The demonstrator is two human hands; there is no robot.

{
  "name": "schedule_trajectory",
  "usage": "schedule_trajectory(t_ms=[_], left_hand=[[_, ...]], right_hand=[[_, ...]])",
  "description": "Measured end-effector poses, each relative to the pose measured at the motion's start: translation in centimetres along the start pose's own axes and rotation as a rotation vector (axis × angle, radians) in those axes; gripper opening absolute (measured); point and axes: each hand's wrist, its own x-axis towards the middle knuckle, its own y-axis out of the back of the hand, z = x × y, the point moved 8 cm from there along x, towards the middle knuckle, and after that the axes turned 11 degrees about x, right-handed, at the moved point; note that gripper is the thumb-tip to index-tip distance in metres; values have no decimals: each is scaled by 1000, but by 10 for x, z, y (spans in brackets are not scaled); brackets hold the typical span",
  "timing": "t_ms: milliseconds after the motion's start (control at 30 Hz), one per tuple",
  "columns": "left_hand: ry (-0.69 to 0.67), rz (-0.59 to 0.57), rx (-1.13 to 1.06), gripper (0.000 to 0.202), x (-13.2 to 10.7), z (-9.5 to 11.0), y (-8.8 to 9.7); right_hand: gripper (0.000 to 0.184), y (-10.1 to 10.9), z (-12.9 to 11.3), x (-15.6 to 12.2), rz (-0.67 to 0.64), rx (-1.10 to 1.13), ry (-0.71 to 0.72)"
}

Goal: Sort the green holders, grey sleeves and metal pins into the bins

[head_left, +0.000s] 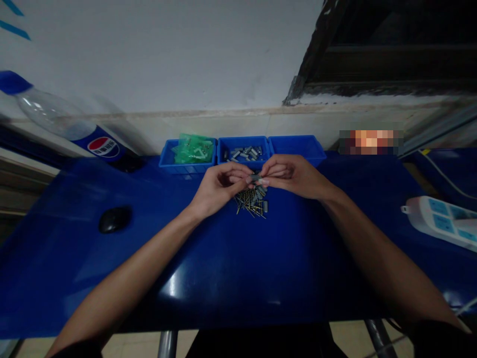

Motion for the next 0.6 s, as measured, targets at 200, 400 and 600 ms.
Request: schedule_trajectory(t_ms=[200, 400, 600], left_hand=[[59, 242, -104, 26, 6, -18, 25], [63, 317, -114, 37, 7, -24, 35], [62, 244, -112, 22, 6, -21, 25]], right_hand=[[14, 11, -3, -2, -38, -418, 82], [14, 12, 17, -1, -148, -807, 81], [14, 10, 30, 3, -156, -791, 56]])
